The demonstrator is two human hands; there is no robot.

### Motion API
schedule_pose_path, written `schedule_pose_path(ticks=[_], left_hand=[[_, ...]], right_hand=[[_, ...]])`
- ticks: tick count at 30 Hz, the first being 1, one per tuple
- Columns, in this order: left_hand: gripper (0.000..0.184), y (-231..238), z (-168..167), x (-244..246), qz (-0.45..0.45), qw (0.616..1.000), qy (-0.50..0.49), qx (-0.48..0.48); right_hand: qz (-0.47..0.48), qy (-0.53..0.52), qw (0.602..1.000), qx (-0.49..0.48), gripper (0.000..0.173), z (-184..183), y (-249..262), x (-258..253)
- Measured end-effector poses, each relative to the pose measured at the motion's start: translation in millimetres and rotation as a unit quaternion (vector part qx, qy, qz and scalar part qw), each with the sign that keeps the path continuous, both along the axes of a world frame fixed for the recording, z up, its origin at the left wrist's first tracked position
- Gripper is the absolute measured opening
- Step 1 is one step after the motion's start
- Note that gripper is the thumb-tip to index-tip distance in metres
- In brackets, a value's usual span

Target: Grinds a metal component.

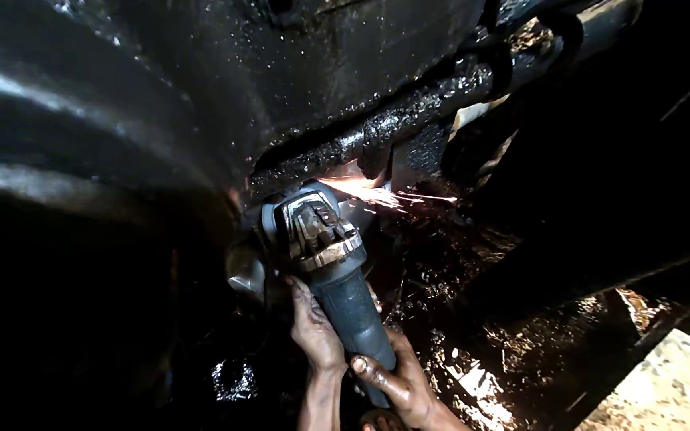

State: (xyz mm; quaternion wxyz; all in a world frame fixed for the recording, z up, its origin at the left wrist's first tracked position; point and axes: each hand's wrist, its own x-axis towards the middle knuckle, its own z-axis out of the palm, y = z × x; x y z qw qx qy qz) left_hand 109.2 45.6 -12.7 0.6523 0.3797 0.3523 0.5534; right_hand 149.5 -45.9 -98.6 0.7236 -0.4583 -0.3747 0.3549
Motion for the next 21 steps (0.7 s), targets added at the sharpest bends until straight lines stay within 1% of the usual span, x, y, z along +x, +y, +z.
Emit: schedule_pose_path(ticks=[5, 9, 10, 12, 16, 21], left_hand=[[0.062, 2.7, -9.0, -0.8, -0.041, 0.999, -0.009, 0.000], [0.065, 2.3, -10.2, -0.2, -0.054, 0.999, -0.003, -0.002], [0.064, 1.8, -9.9, 0.5, -0.050, 0.999, -0.001, -0.003], [0.056, -1.4, -6.5, 2.3, -0.032, 0.999, 0.021, 0.005], [0.065, 0.6, -11.2, 1.0, -0.067, 0.998, -0.001, 0.003], [0.064, 1.8, -14.1, 0.6, -0.085, 0.996, -0.016, -0.001]], right_hand=[[0.008, 0.010, 1.000, -0.001, 0.046, -1.2, -1.3, 2.2], [0.006, 0.021, 1.000, 0.009, 0.044, -1.8, -2.1, 2.0], [0.005, 0.019, 1.000, 0.012, 0.044, -2.7, -2.3, 1.9], [0.002, 0.016, 1.000, 0.017, 0.044, -3.6, -2.5, 2.0], [0.000, 0.018, 1.000, 0.008, 0.044, -4.1, -3.8, 1.7], [0.000, 0.029, 1.000, 0.005, 0.044, -5.2, -4.6, 0.9]])
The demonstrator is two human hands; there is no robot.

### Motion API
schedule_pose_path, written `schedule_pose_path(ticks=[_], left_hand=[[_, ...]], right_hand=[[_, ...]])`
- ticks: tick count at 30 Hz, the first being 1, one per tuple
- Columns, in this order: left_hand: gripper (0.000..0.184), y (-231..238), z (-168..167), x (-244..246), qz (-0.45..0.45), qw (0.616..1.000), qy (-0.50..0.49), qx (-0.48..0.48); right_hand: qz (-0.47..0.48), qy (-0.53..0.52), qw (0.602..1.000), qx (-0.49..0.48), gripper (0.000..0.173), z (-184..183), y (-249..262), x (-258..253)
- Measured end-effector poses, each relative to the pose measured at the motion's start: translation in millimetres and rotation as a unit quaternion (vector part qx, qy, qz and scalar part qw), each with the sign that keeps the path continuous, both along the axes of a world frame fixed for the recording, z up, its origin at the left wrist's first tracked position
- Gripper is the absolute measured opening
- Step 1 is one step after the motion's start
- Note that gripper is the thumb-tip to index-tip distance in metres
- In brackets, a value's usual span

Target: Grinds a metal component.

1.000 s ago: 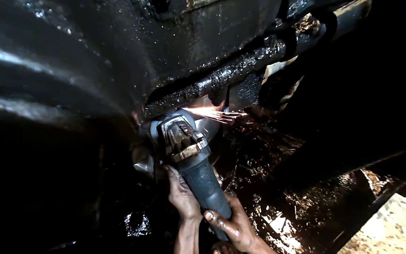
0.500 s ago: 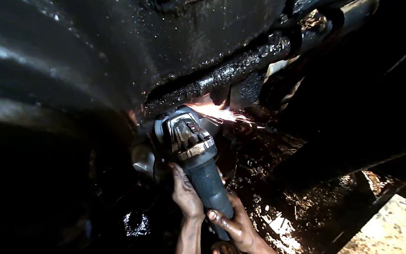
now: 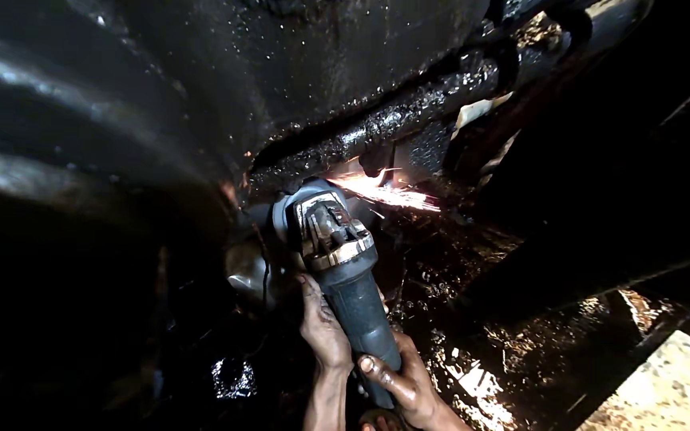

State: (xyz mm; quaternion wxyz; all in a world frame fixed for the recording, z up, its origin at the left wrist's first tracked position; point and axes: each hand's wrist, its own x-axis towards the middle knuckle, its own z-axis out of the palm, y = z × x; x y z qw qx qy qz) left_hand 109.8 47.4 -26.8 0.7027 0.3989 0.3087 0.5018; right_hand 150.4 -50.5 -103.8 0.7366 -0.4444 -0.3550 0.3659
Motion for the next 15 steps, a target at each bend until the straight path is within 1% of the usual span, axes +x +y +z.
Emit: schedule_pose_path(ticks=[3, 5, 7, 9, 15], left_hand=[[0.054, -2.6, 3.6, 1.4, 0.028, 0.999, 0.034, 0.017], [0.063, -0.1, 0.3, 2.0, 0.015, 1.000, 0.018, 0.014], [0.066, 1.2, -0.7, 2.8, 0.000, 1.000, 0.010, 0.015], [0.063, 0.1, 0.4, 3.9, -0.002, 1.000, 0.014, 0.021], [0.062, -1.4, 1.2, 6.8, 0.003, 1.000, 0.019, 0.014]], right_hand=[[-0.008, -0.003, 1.000, -0.002, 0.042, 3.3, -0.7, -0.2], [-0.010, -0.004, 1.000, 0.004, 0.041, 3.4, -0.6, 0.6], [-0.007, 0.002, 1.000, 0.007, 0.041, 4.0, -0.6, 1.3], [-0.004, 0.005, 1.000, 0.007, 0.042, 3.7, -0.9, 2.3], [-0.008, 0.006, 1.000, 0.010, 0.042, 1.7, -1.4, 3.5]])
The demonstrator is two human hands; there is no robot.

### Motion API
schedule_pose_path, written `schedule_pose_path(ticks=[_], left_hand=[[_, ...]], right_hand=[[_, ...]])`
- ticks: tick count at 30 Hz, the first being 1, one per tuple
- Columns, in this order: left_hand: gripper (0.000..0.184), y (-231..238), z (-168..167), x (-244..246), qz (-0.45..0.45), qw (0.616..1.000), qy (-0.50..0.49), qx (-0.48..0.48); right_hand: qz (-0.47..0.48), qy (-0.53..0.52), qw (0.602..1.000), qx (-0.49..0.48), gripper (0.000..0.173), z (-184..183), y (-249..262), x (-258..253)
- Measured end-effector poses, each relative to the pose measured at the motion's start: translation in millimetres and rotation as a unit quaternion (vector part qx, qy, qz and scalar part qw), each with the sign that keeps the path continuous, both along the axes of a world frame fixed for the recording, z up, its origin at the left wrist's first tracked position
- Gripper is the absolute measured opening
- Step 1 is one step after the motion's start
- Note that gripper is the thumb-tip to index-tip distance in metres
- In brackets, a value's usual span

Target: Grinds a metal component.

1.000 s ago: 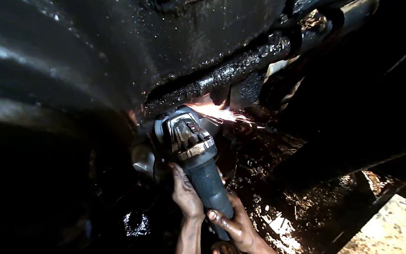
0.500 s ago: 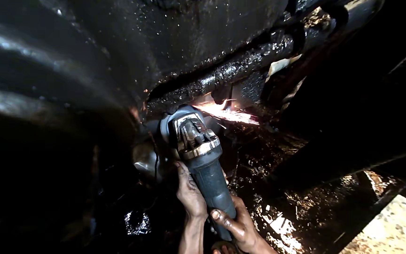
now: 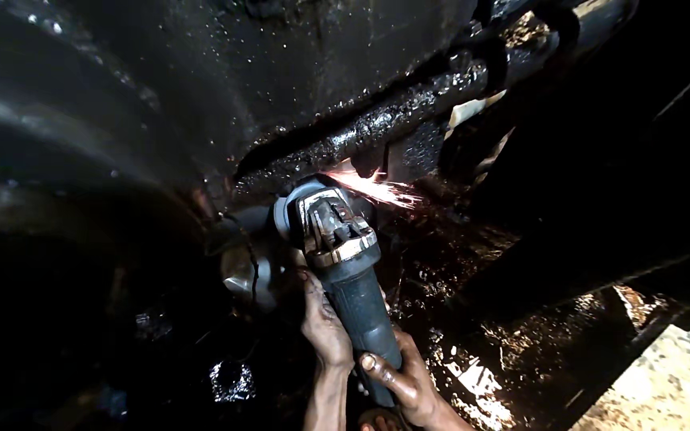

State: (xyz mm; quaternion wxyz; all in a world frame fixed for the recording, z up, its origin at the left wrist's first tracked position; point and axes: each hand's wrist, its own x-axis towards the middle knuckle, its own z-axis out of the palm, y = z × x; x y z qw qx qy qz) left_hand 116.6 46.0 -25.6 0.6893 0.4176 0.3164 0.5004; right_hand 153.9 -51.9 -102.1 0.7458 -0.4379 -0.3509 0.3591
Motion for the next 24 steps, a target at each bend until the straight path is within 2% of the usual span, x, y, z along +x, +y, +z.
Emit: schedule_pose_path(ticks=[7, 11, 14, 15, 17, 24], left_hand=[[0.062, -2.4, 0.5, 1.3, -0.004, 1.000, 0.006, -0.006], [0.046, -7.7, 8.1, 4.0, 0.038, 0.999, 0.039, 0.006], [0.065, -1.4, -1.4, 3.1, -0.017, 1.000, 0.003, -0.005], [0.064, -2.0, -0.3, 3.8, -0.011, 1.000, 0.012, -0.003], [0.049, -7.5, 7.1, 6.1, 0.036, 0.998, 0.052, 0.008], [0.044, -10.7, 11.8, 10.9, 0.045, 0.997, 0.057, 0.001]], right_hand=[[0.001, 0.005, 1.000, 0.005, 0.040, -0.9, -0.9, 0.4], [-0.006, 0.004, 1.000, 0.010, 0.040, -2.5, -1.2, 0.2], [-0.012, -0.004, 1.000, 0.011, 0.040, -1.9, -2.0, 1.2], [-0.013, 0.000, 1.000, 0.009, 0.040, -1.6, -2.2, 1.3], [-0.016, 0.002, 1.000, 0.000, 0.039, -1.1, -3.3, 1.7], [-0.015, 0.017, 1.000, -0.006, 0.038, -0.3, -4.4, 4.1]])
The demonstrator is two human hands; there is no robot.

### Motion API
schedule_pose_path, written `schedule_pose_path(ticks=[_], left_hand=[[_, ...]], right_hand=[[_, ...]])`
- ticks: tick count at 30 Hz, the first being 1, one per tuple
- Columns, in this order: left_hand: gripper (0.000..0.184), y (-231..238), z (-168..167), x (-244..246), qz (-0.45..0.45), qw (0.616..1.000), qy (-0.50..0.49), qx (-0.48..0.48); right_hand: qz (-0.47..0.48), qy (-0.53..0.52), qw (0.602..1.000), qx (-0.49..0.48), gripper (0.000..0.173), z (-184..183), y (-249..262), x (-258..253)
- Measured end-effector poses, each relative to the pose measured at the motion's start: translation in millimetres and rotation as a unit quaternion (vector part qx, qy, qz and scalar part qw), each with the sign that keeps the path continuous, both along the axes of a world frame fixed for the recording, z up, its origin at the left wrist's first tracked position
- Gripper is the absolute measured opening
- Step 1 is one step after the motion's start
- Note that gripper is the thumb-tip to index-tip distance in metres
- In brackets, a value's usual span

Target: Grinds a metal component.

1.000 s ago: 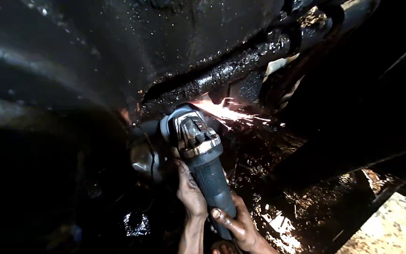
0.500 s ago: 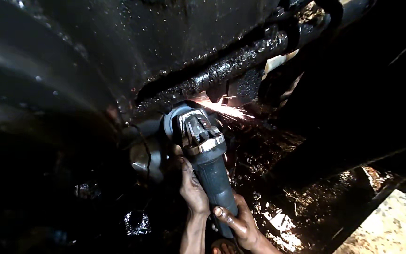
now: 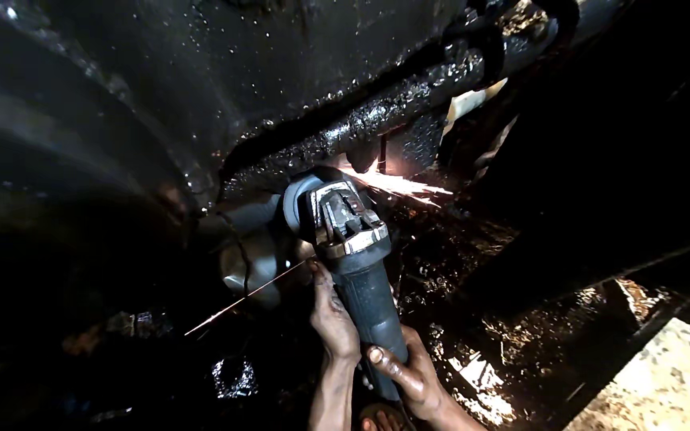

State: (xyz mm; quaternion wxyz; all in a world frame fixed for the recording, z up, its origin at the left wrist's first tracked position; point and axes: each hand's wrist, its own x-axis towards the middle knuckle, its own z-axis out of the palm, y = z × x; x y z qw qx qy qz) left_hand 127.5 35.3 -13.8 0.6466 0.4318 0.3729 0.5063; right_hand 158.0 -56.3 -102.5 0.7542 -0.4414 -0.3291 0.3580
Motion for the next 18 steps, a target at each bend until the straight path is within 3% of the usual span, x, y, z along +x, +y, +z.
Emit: schedule_pose_path(ticks=[9, 18], left_hand=[[0.054, 0.7, -3.5, 3.7, -0.036, 0.999, -0.016, -0.002], [0.045, -3.7, -4.5, 5.5, -0.023, 1.000, -0.014, 0.000]], right_hand=[[0.002, 0.010, 1.000, 0.003, 0.036, -0.2, -2.3, 3.1], [0.013, 0.028, 0.999, 0.010, 0.035, -3.2, -4.9, 4.4]])
